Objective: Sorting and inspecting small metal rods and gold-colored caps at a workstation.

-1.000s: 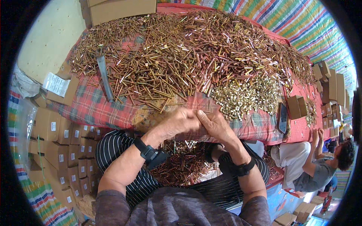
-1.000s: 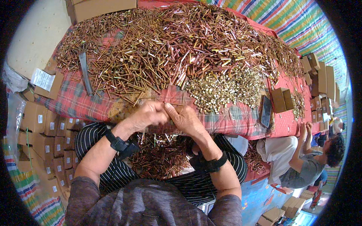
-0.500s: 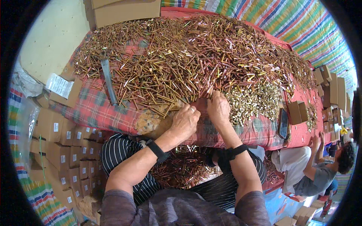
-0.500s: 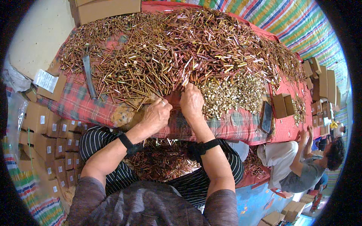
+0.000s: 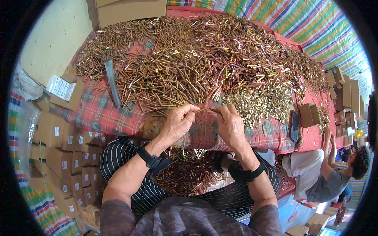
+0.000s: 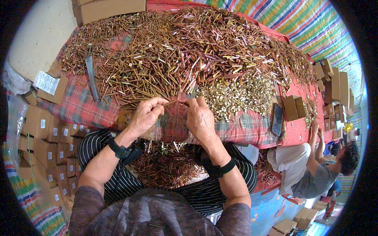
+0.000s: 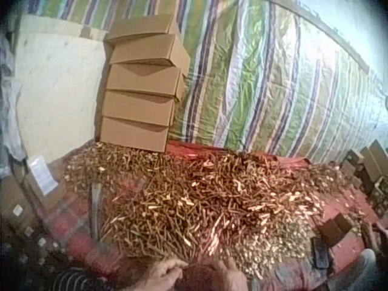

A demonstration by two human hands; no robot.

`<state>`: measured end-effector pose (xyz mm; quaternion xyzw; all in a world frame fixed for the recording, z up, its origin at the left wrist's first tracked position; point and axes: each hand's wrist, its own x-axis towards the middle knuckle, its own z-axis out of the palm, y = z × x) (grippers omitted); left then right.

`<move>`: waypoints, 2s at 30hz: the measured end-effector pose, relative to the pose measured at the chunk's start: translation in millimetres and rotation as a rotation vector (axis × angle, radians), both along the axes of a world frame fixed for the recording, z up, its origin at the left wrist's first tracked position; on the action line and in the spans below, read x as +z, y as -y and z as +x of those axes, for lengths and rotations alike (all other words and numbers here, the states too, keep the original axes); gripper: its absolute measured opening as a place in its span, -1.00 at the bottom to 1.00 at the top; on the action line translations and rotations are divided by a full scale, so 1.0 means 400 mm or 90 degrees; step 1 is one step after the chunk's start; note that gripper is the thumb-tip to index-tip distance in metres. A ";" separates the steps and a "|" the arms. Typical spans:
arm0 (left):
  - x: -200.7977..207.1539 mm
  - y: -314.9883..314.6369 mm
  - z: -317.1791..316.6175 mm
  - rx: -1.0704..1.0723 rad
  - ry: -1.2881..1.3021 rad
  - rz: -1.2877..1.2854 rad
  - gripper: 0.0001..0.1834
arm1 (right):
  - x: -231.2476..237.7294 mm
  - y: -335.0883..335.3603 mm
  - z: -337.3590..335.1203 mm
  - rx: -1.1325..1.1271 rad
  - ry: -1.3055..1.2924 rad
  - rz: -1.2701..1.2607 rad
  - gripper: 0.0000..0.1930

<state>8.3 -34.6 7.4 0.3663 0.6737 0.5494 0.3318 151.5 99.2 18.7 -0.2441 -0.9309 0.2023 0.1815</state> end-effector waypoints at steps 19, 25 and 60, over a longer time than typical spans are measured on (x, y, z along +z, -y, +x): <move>-0.006 0.016 -0.004 -0.024 -0.012 0.039 -0.77 | 0.004 0.012 -0.005 -0.028 -0.081 -0.019 -0.75; -0.007 0.007 0.023 -0.040 0.164 0.015 -0.76 | 0.030 0.033 -0.032 -0.112 -0.405 -0.669 -0.60; -0.024 -0.014 0.040 0.070 0.607 0.069 -0.90 | -0.097 -0.065 -0.014 -0.161 0.089 0.252 -0.94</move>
